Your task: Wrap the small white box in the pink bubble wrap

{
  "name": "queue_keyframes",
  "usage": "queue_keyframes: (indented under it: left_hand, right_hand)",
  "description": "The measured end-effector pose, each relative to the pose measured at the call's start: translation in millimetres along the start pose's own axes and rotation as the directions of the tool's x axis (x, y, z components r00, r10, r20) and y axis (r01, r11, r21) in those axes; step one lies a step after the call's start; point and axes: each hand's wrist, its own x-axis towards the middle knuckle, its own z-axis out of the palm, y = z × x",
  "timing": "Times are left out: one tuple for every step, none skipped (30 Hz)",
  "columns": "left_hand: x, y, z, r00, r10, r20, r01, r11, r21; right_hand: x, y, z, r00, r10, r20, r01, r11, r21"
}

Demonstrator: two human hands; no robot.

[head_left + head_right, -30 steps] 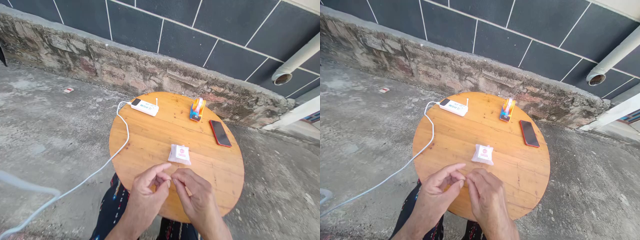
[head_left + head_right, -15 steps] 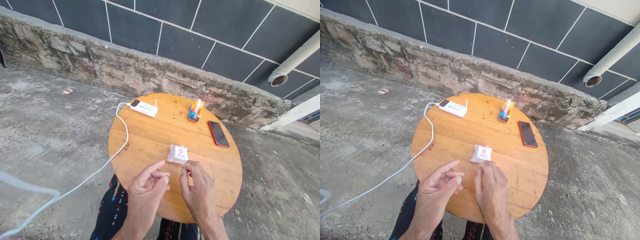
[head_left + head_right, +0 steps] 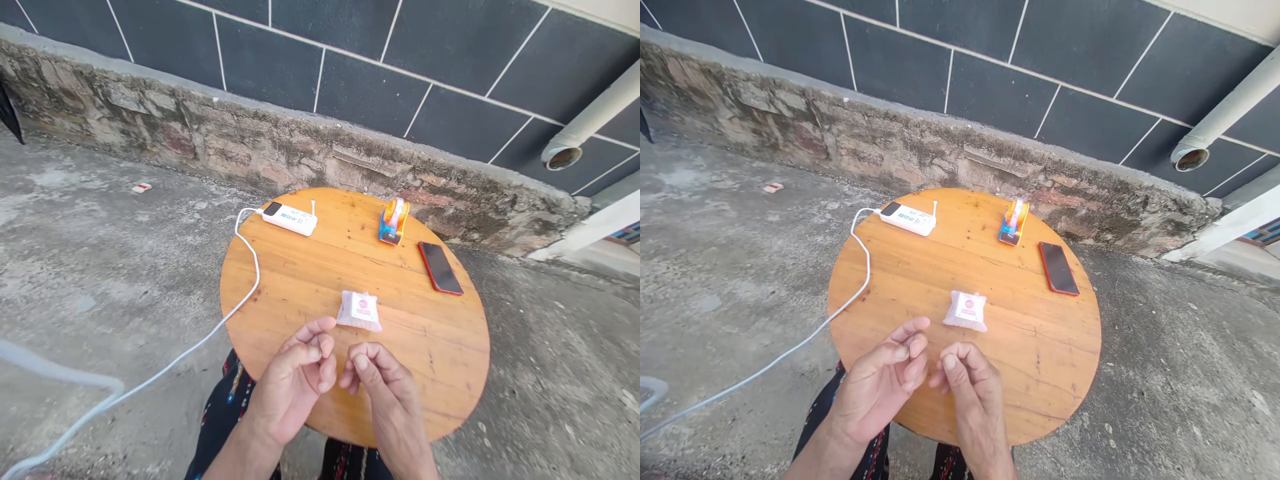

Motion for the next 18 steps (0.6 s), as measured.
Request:
queue_keyframes:
  left_hand:
    - [0.2,-0.3,-1.5,1.000,-0.007,0.017,0.007,1.000,-0.017]
    - [0.3,-0.6,-2.7,0.999,-0.012,0.030,0.013,0.999,-0.031]
    - [0.5,-0.9,-3.4,0.999,-0.016,0.038,0.017,0.999,-0.041]
    - [0.7,-1.1,-3.7,0.999,-0.018,0.045,0.021,0.999,-0.049]
    - [0.8,-1.3,-3.8,0.999,-0.020,0.048,0.022,0.998,-0.052]
    - [0.9,-1.5,-3.6,0.998,-0.019,0.052,0.022,0.998,-0.052]
    - [1.0,-1.6,-3.4,0.998,-0.015,0.057,0.018,0.999,-0.049]
    - [1.1,-1.7,-3.2,0.998,-0.011,0.062,0.014,0.999,-0.045]
    - [1.1,-1.7,-3.1,0.998,-0.007,0.064,0.009,0.999,-0.039]
    - [1.1,-1.7,-3.2,0.998,-0.002,0.066,0.004,0.999,-0.033]
    - [1.2,-1.7,-3.6,0.998,0.003,0.065,-0.001,1.000,-0.026]
    - [1.2,-1.6,-4.1,0.998,0.008,0.062,-0.006,1.000,-0.018]
    - [1.2,-1.3,-4.9,0.998,0.013,0.057,-0.012,1.000,-0.010]
    - [1.3,-1.1,-5.7,0.998,0.018,0.053,-0.018,1.000,-0.002]
    - [1.2,-0.7,-6.5,0.999,0.023,0.049,-0.023,1.000,0.006]
    - [1.2,-0.3,-7.2,0.999,0.026,0.045,-0.026,1.000,0.013]
    - [1.0,0.2,-7.8,0.999,0.028,0.040,-0.029,0.999,0.018]
    - [0.9,0.6,-8.1,0.999,0.029,0.035,-0.030,0.999,0.022]
  right_hand:
    - [-0.6,0.1,1.2,1.000,0.001,0.015,-0.001,1.000,0.013]
    - [-1.1,-0.3,2.1,1.000,0.002,0.026,-0.003,1.000,0.024]
    - [-1.5,-1.0,2.8,0.999,0.003,0.035,-0.004,0.999,0.035]
    - [-1.6,-1.8,3.4,0.999,0.005,0.039,-0.007,0.999,0.045]
    - [-1.7,-2.6,3.7,0.999,0.008,0.041,-0.010,0.999,0.053]
    - [-1.7,-3.2,4.0,0.999,0.010,0.041,-0.012,0.998,0.062]
    - [-1.6,-3.6,4.3,0.999,0.012,0.041,-0.015,0.997,0.072]
    - [-1.6,-3.8,4.5,0.999,0.015,0.042,-0.018,0.996,0.084]
    - [-1.6,-3.9,4.6,0.999,0.018,0.044,-0.022,0.995,0.095]
    - [-1.6,-3.8,4.8,0.999,0.022,0.046,-0.027,0.994,0.107]
    - [-1.6,-3.5,4.9,0.998,0.026,0.050,-0.032,0.993,0.118]
    - [-1.7,-3.2,4.8,0.998,0.031,0.051,-0.037,0.991,0.127]
    - [-1.9,-2.8,4.8,0.998,0.037,0.052,-0.043,0.990,0.134]
    - [-2.2,-2.3,4.6,0.998,0.043,0.051,-0.049,0.989,0.140]
    - [-2.5,-1.7,4.4,0.998,0.048,0.048,-0.055,0.988,0.145]
    - [-3.0,-1.1,4.2,0.998,0.053,0.042,-0.059,0.987,0.151]
    - [-3.4,-0.4,4.0,0.998,0.057,0.035,-0.062,0.985,0.160]
    - [-3.9,0.4,3.8,0.998,0.061,0.028,-0.065,0.983,0.173]
